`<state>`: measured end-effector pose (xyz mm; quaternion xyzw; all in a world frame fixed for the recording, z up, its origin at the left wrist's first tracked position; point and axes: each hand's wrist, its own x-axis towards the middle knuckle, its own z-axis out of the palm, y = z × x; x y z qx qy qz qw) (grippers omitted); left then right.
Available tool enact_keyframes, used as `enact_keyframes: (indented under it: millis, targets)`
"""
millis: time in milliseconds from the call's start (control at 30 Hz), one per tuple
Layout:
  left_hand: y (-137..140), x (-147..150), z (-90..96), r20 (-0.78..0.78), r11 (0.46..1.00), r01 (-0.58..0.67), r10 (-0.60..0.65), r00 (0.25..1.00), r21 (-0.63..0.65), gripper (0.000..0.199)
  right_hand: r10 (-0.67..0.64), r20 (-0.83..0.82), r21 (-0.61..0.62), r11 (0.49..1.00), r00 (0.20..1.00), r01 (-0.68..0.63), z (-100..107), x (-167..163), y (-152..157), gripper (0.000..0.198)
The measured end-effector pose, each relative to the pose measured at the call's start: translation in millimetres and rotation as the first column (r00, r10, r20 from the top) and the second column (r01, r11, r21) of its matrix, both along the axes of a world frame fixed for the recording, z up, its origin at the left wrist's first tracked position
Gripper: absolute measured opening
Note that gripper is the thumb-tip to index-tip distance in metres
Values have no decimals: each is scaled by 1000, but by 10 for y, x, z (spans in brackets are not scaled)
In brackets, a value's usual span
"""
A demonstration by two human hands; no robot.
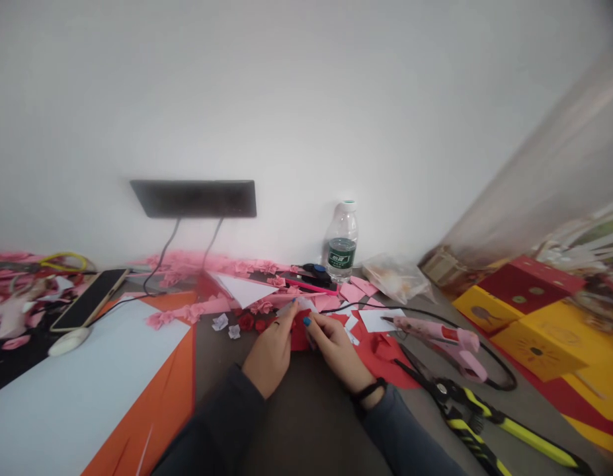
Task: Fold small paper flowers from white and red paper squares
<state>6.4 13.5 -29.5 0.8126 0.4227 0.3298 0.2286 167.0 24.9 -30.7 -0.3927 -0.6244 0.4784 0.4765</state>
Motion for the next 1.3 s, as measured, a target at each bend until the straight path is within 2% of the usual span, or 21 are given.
enact_keyframes:
  millis: [100,200,300,367,467,567,667,733,800,867,933,1000,1067,1133,1200,1300]
  targets:
    - [-31,-17,95,92,992,14,-26,995,122,59,-47,-77,1,999,996,48,-8,0,-71,37]
    - [-76,-11,171,47,960,152,-167,985,237,55,-108,-141,-14,994,984,107,-9,16,-135,42]
    - [-115,5,210,24,938,265,-277,961,224,60,-104,-188,-58,994,977,94,28,27,-163,47]
    - [-129,10,226,71,955,225,-242,968,192,58,-30,-219,-92,996,975,11,65,27,-160,42]
    - [-119,6,245,208,987,14,-47,977,157,54,-13,-246,-126,992,969,-19,117,31,-146,33]
    - [-84,-13,254,353,988,-153,148,924,-14,48,-54,-187,-82,996,981,39,160,40,-148,31]
    - [-57,-29,259,341,961,-111,196,919,-253,19,-89,-58,37,995,994,92,187,39,-169,25]
    - [-52,-28,262,373,931,-51,194,907,-362,25,-132,-27,109,985,991,134,192,37,-189,21]
    - [-52,-19,260,468,904,-41,258,845,-425,28,-188,-38,185,964,981,192,199,46,-208,28]
    - [-49,-8,248,569,884,-65,352,743,-462,26,-223,-15,300,929,975,217,216,67,-225,38]
    - [-44,7,229,660,867,-50,413,627,-495,23,-221,103,450,880,970,153,241,89,-236,44]
    - [-48,28,216,727,849,19,440,528,-528,22,-235,260,562,825,937,51,256,94,-240,48]
    - [-66,57,223,760,835,82,449,469,-544,23,-296,358,643,765,886,-4,254,79,-240,45]
    - [-96,90,255,777,826,130,445,446,-548,20,-356,372,701,714,857,-8,239,57,-241,35]
    - [-123,116,301,795,802,198,461,395,-564,21,-364,343,709,705,866,16,229,45,-245,24]
    - [-135,130,349,822,784,274,471,320,-557,21,-296,297,638,769,908,42,241,55,-254,17]
